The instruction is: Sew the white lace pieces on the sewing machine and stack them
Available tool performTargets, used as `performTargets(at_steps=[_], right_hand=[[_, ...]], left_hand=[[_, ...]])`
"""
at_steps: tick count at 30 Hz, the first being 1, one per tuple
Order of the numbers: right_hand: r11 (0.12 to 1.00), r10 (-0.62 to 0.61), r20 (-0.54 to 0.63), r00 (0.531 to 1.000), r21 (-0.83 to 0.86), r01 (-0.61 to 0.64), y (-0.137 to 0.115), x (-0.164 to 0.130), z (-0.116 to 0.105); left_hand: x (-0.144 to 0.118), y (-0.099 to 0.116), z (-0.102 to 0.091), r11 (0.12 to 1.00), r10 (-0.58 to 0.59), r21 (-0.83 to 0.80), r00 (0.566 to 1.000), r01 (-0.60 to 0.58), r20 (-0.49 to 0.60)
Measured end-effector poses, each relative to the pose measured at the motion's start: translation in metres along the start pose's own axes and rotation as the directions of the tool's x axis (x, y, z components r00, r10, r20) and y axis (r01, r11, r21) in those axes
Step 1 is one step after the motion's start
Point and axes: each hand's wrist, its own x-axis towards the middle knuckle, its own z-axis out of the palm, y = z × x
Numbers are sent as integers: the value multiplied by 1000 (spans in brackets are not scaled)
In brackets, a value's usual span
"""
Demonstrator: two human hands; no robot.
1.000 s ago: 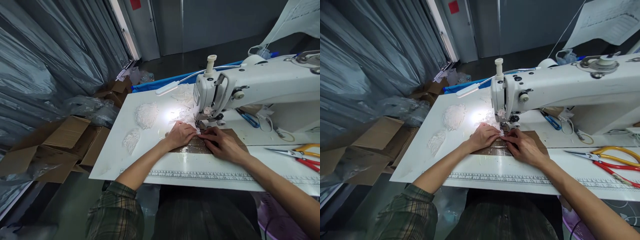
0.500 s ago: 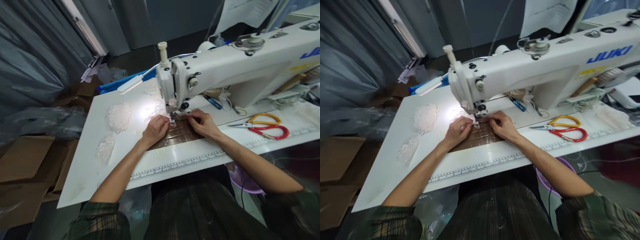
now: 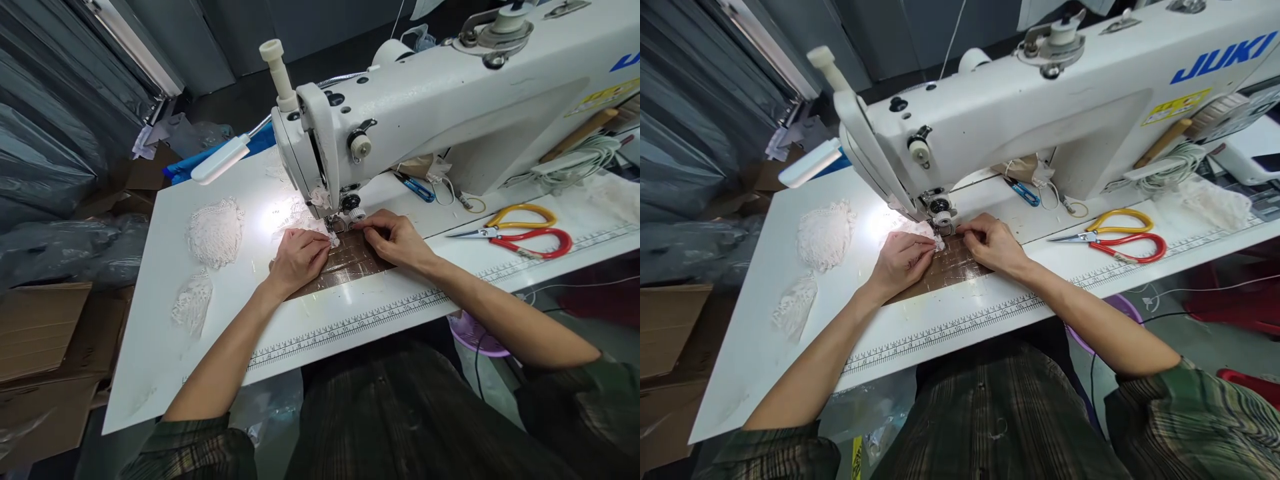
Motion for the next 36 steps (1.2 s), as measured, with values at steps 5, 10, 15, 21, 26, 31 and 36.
performTargets(at_steps=[5, 10, 15, 21, 26, 31, 36], right_hand=[[991, -99, 3, 995, -88, 99, 4, 2, -3], [816, -156, -87, 984, -573, 79, 16, 31, -37], [524, 98, 2, 995, -850, -50, 25, 48, -65], [507, 146, 13, 989, -860, -64, 30, 43, -65], [511, 243, -115, 963, -829, -228, 26, 37, -71], [739, 109, -130, 986, -653, -167, 13, 5, -66], [944, 157, 240, 958, -323, -74, -4, -14, -37]], left_hand=[[-1, -2, 2, 996, 81, 41, 996, -79, -47], [-4, -5, 6, 982, 168, 85, 986, -167, 6], [-5, -7, 7, 989, 145, 5, 989, -145, 33], [2, -10, -1, 974, -23, -222, 996, 41, 82], [9, -6, -3, 849, -397, -328, 910, 413, 119], [13, -4, 0, 746, -518, -402, 842, 531, 149], [14, -12, 0, 664, -509, -492, 822, 563, 254]])
